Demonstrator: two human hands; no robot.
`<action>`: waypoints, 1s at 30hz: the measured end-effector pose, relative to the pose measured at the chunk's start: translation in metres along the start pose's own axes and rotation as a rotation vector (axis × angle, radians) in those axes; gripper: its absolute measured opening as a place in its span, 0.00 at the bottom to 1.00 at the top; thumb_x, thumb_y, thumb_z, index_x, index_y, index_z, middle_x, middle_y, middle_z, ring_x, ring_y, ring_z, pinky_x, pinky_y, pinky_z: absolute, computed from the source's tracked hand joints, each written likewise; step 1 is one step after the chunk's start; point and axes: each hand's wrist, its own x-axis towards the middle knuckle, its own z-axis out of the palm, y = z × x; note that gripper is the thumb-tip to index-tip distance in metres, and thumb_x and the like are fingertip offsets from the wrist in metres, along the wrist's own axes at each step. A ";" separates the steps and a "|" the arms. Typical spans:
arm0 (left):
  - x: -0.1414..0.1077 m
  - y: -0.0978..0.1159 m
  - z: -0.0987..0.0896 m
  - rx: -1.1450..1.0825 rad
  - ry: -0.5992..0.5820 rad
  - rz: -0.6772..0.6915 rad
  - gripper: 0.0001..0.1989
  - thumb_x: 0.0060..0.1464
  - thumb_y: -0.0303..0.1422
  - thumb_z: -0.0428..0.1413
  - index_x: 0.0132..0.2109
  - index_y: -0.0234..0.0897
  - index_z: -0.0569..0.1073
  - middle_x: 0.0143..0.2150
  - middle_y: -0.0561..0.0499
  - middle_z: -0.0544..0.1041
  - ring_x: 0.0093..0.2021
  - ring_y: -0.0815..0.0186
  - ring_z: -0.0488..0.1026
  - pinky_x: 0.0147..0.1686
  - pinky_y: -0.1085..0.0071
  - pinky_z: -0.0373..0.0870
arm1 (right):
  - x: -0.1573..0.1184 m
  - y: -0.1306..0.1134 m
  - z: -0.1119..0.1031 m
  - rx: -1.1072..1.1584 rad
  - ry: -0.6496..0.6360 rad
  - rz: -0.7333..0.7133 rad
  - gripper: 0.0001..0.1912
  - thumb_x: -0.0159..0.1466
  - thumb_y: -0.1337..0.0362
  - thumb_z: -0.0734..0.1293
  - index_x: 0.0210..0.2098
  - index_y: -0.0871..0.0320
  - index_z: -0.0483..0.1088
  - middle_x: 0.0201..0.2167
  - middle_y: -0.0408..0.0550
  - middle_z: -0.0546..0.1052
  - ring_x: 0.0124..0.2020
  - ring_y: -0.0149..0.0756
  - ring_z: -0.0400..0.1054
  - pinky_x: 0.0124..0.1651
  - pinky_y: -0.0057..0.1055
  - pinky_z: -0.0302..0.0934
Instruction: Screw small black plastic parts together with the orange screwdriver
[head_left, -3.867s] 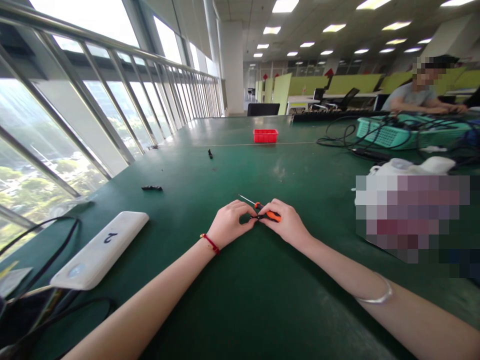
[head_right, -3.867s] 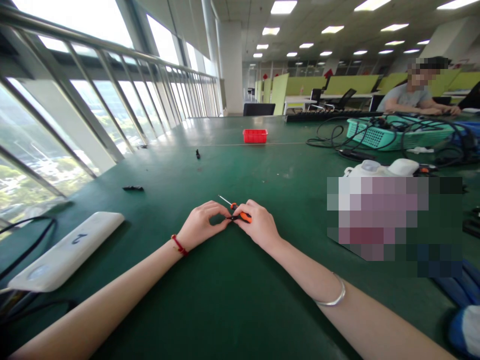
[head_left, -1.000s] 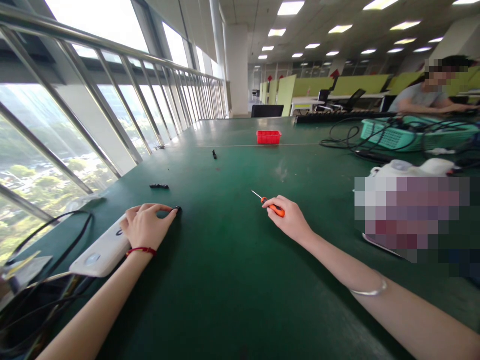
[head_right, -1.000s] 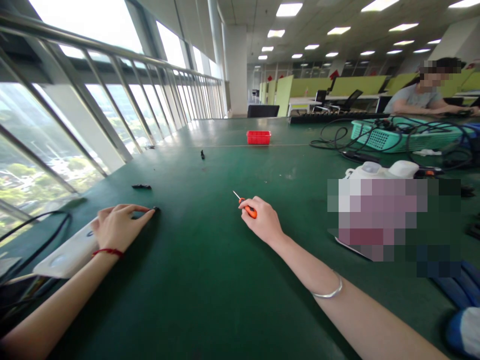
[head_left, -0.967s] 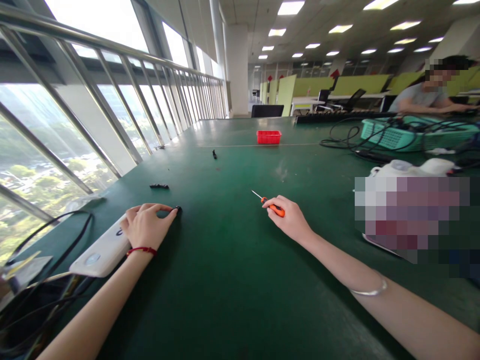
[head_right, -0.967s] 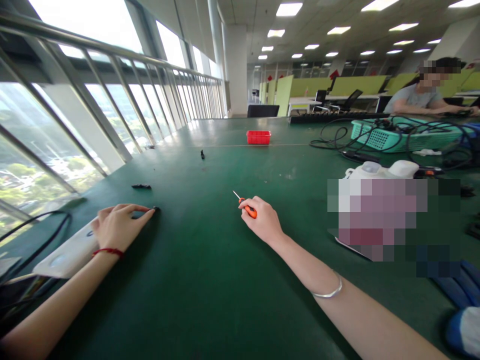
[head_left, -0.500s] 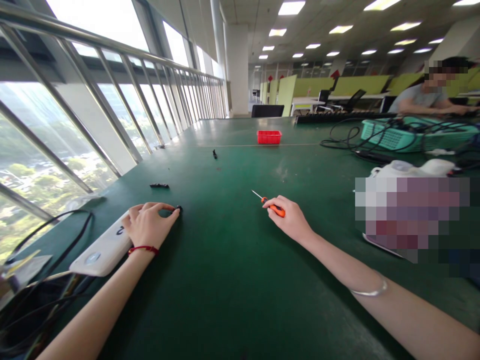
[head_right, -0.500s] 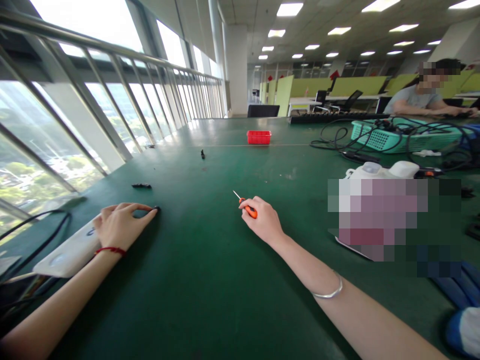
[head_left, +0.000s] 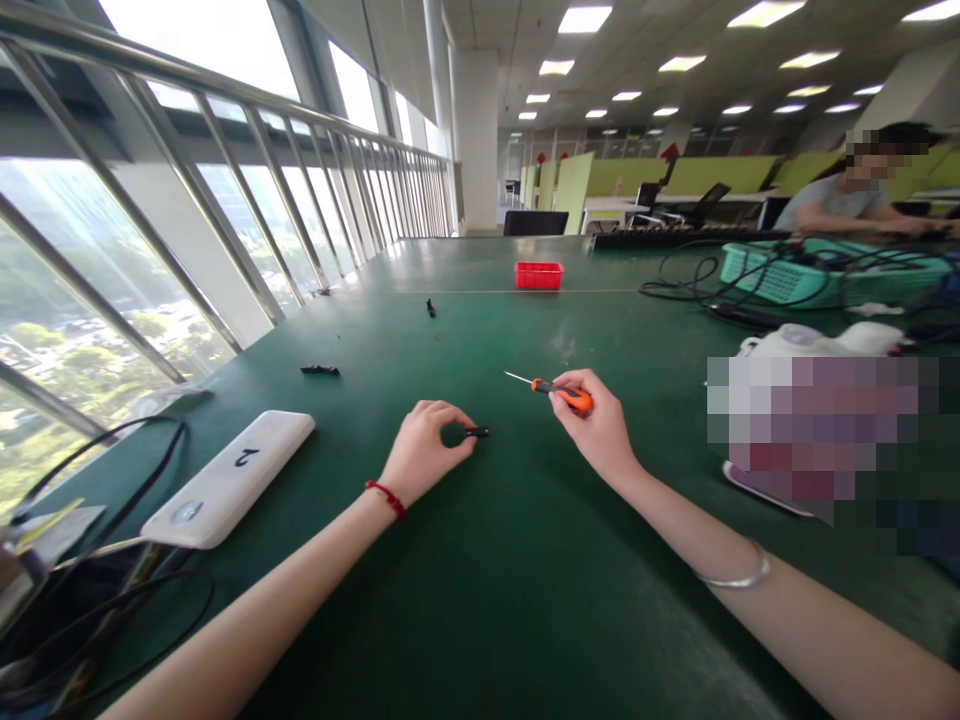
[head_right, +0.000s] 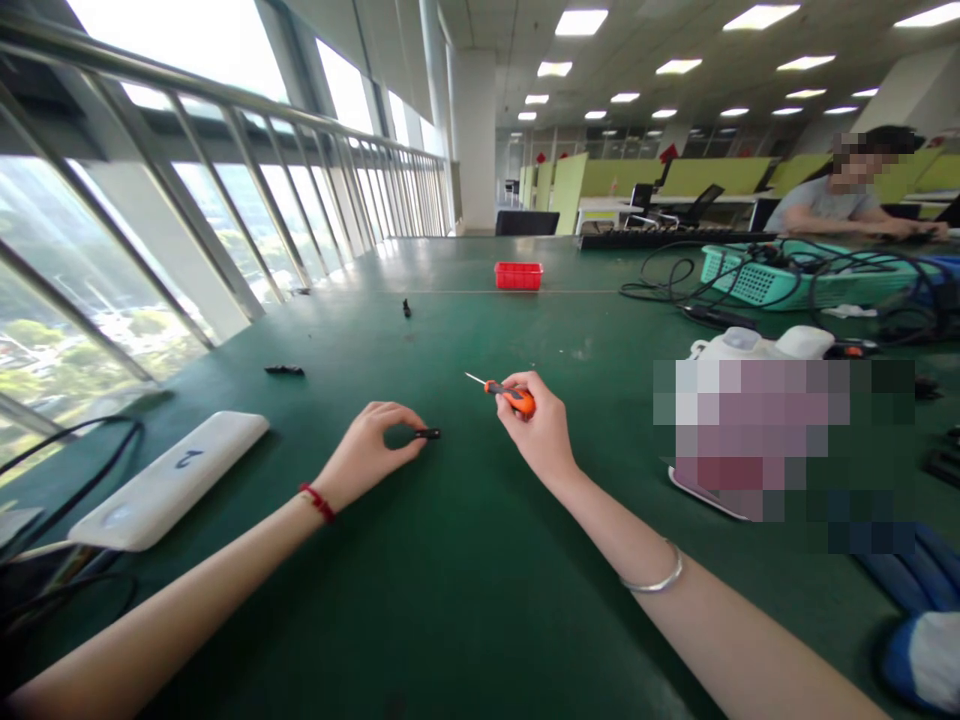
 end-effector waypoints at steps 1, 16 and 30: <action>0.006 0.008 0.009 -0.042 -0.019 0.038 0.06 0.47 0.34 0.55 0.33 0.40 0.75 0.37 0.52 0.76 0.43 0.60 0.67 0.46 0.64 0.63 | 0.001 -0.001 -0.002 0.017 0.023 -0.008 0.06 0.56 0.62 0.64 0.34 0.57 0.66 0.29 0.43 0.70 0.27 0.30 0.63 0.29 0.26 0.57; 0.033 0.008 0.049 -0.175 -0.037 0.127 0.05 0.47 0.32 0.58 0.33 0.38 0.75 0.39 0.50 0.75 0.42 0.62 0.69 0.46 0.61 0.65 | 0.051 -0.053 -0.012 -0.179 0.049 -0.145 0.12 0.57 0.57 0.62 0.23 0.56 0.61 0.19 0.41 0.64 0.22 0.28 0.57 0.26 0.26 0.53; 0.021 0.036 0.034 0.229 0.031 0.637 0.10 0.57 0.31 0.50 0.41 0.43 0.75 0.44 0.50 0.71 0.48 0.62 0.63 0.49 0.63 0.59 | 0.069 -0.042 -0.054 -0.346 0.091 -0.125 0.11 0.53 0.62 0.64 0.18 0.57 0.60 0.18 0.42 0.63 0.21 0.29 0.55 0.27 0.29 0.51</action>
